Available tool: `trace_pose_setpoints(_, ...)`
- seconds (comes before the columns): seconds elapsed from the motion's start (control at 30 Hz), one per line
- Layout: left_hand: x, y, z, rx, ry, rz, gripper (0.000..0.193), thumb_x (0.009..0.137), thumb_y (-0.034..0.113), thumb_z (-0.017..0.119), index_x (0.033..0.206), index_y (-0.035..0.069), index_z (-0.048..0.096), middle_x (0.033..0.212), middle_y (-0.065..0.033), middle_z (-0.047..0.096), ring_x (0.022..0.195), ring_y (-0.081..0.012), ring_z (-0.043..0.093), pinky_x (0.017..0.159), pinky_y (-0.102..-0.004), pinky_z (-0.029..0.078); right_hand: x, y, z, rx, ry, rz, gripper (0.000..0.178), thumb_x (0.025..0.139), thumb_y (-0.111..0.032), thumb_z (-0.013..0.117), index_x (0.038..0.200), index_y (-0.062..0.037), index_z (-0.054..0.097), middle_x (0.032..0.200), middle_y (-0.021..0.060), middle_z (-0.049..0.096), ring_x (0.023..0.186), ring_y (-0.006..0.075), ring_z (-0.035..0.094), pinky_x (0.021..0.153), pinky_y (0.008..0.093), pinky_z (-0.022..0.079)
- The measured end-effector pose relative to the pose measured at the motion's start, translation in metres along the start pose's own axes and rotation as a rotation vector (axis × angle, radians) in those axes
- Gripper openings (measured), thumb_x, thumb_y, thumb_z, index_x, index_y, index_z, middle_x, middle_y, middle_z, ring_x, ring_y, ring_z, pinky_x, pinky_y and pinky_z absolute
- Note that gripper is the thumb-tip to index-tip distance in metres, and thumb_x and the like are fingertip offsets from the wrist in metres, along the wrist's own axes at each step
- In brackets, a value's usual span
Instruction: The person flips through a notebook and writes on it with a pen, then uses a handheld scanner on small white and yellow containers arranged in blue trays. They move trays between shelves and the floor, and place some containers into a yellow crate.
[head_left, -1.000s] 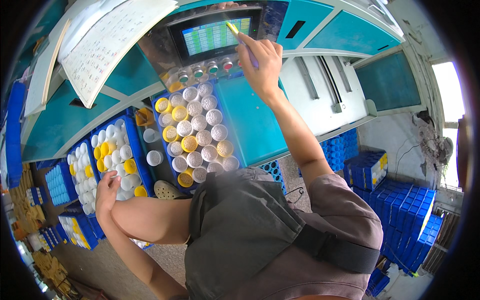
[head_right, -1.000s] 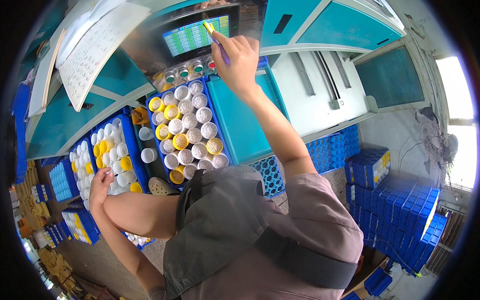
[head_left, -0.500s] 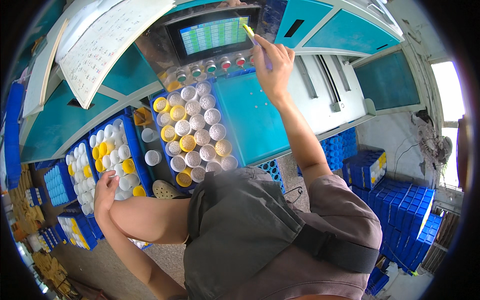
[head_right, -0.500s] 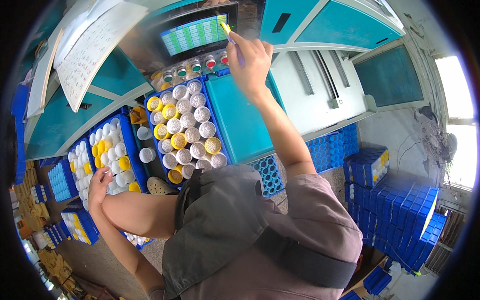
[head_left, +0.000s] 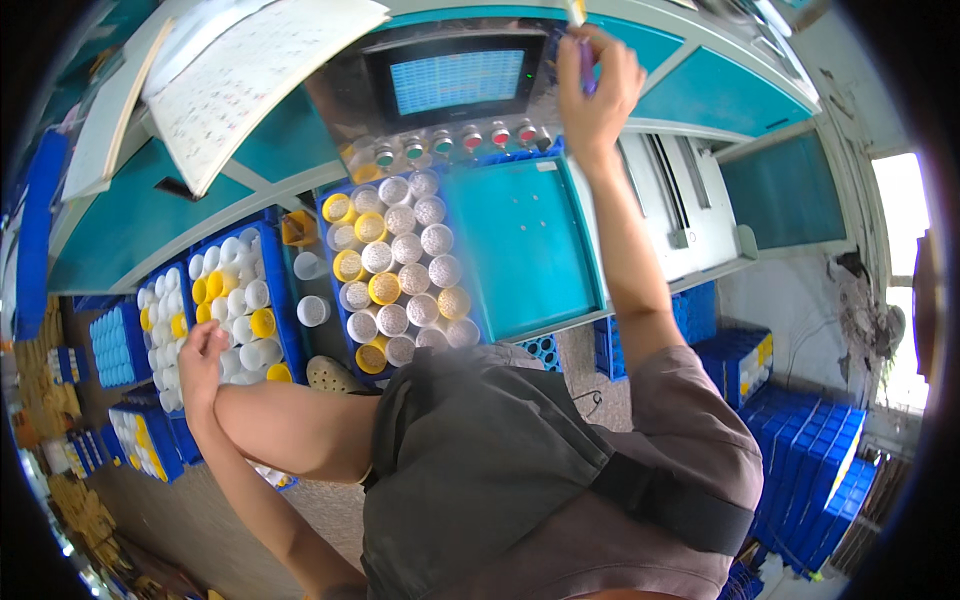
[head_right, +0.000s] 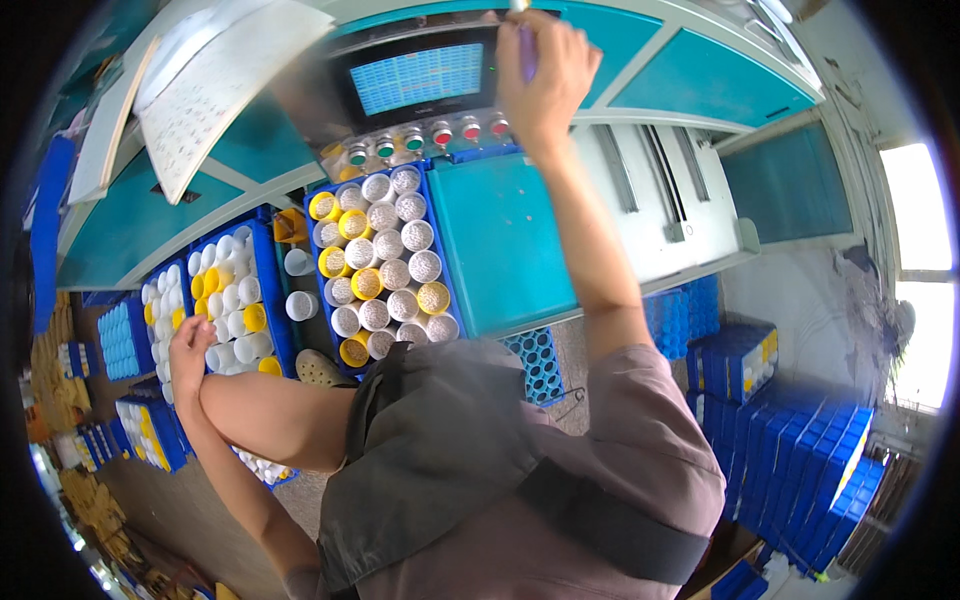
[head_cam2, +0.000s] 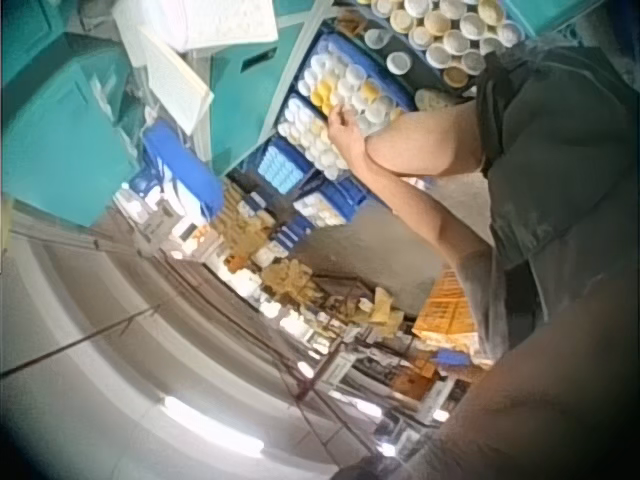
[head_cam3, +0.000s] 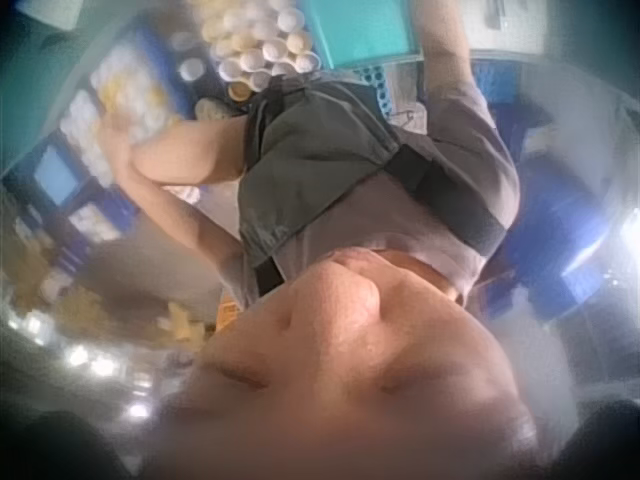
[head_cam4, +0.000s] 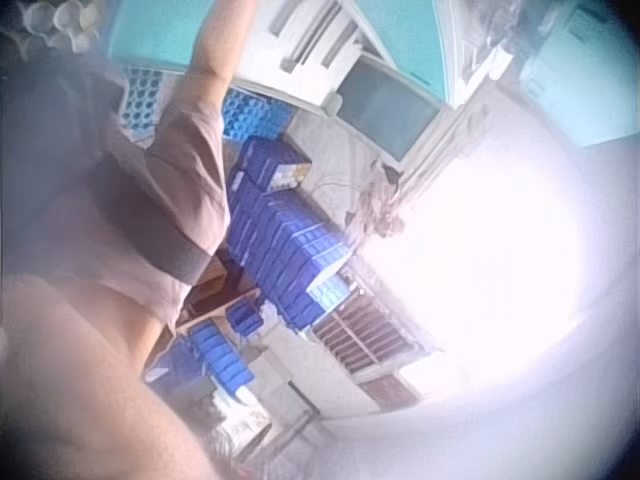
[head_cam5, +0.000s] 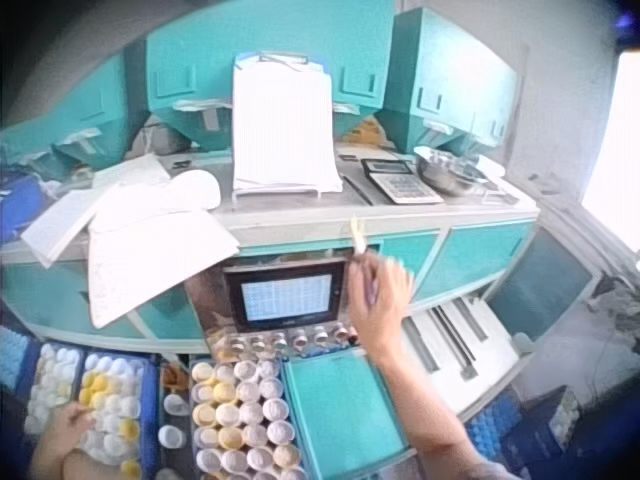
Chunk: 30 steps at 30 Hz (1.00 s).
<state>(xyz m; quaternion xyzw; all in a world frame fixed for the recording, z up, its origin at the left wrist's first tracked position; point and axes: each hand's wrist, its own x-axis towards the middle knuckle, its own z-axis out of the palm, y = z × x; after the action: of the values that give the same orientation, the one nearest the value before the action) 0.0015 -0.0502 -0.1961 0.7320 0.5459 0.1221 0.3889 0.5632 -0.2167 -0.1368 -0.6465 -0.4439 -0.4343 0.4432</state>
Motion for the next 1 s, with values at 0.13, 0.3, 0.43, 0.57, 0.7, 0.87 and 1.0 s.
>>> trace_pose_setpoints(0.13,-0.019,-0.066,-0.023,-0.263,0.401,0.041,0.032,0.096,0.029,0.060,0.114,0.002,0.063,0.095,-0.0081,0.070,0.083,-0.0122,0.065,0.072,-0.0244,0.048,0.068,0.034,0.040,-0.238,-0.301,0.167,0.064,0.088,-0.036,0.064,0.140,-0.0060,0.041,0.123,0.0218,0.055,0.112,0.0394,0.053,0.097,0.0485,0.038)
trace_pose_setpoints(0.3,-0.118,-0.236,0.022,0.006,0.481,-0.319,0.038,0.099,0.031,0.048,0.114,-0.001,0.063,0.100,-0.0109,0.070,0.088,-0.0250,0.066,0.080,-0.0353,0.051,0.077,0.035,0.057,-0.187,-0.163,0.039,0.070,0.085,-0.035,0.068,0.141,-0.0048,0.038,0.125,0.0228,0.054,0.114,0.0429,0.050,0.097,0.0502,0.039)
trace_pose_setpoints(0.43,-0.277,-0.292,0.139,-0.152,0.213,-0.894,0.038,0.099,0.031,0.048,0.115,-0.001,0.063,0.102,-0.0107,0.069,0.090,-0.0246,0.065,0.081,-0.0353,0.051,-0.003,-0.006,0.030,0.200,-0.176,-0.190,0.019,0.083,-0.010,0.068,0.102,-0.0099,0.064,0.097,0.0071,0.065,0.087,0.0269,0.059,0.082,0.0379,0.039)
trace_pose_setpoints(0.57,-0.389,-0.240,0.217,-0.415,0.184,-1.156,0.039,0.099,0.031,0.048,0.115,0.000,0.063,0.104,-0.0105,0.069,0.092,-0.0242,0.064,0.083,-0.0352,0.050,-0.115,-0.057,-0.001,0.470,-0.746,-0.151,0.022,0.081,-0.003,0.068,0.103,-0.0050,0.064,0.098,0.0116,0.065,0.085,0.0280,0.062,0.072,0.0387,0.049)
trace_pose_setpoints(0.7,-0.419,-0.176,0.234,-0.562,0.262,-1.185,0.039,0.099,0.032,0.047,0.116,0.000,0.062,0.105,-0.0103,0.068,0.093,-0.0238,0.064,0.084,-0.0352,0.049,-0.193,-0.094,-0.015,0.701,-1.113,0.131,0.022,0.081,-0.002,0.068,0.103,-0.0037,0.063,0.097,0.0126,0.064,0.074,0.0238,0.067,0.062,0.0349,0.054)
trace_pose_setpoints(0.87,-0.380,-0.140,0.203,-0.631,0.337,-1.068,0.039,0.099,0.032,0.047,0.116,0.000,0.062,0.107,-0.0101,0.067,0.096,-0.0233,0.063,0.086,-0.0351,0.048,-0.244,-0.126,-0.028,0.830,-1.360,0.356,0.022,0.087,-0.008,0.064,0.109,-0.0075,0.064,0.107,0.0114,0.065,0.081,0.0264,0.067,0.069,0.0331,0.056)
trace_pose_setpoints(1.0,-0.341,-0.120,0.173,-0.689,0.380,-0.961,0.039,0.099,0.032,0.047,0.117,0.000,0.062,0.109,-0.0099,0.067,0.097,-0.0229,0.062,0.087,-0.0351,0.048,-0.265,-0.140,-0.029,0.833,-1.406,0.403,0.027,0.085,-0.014,0.066,0.110,-0.0077,0.058,0.104,0.0141,0.063,0.077,0.0281,0.069,0.066,0.0405,0.055)
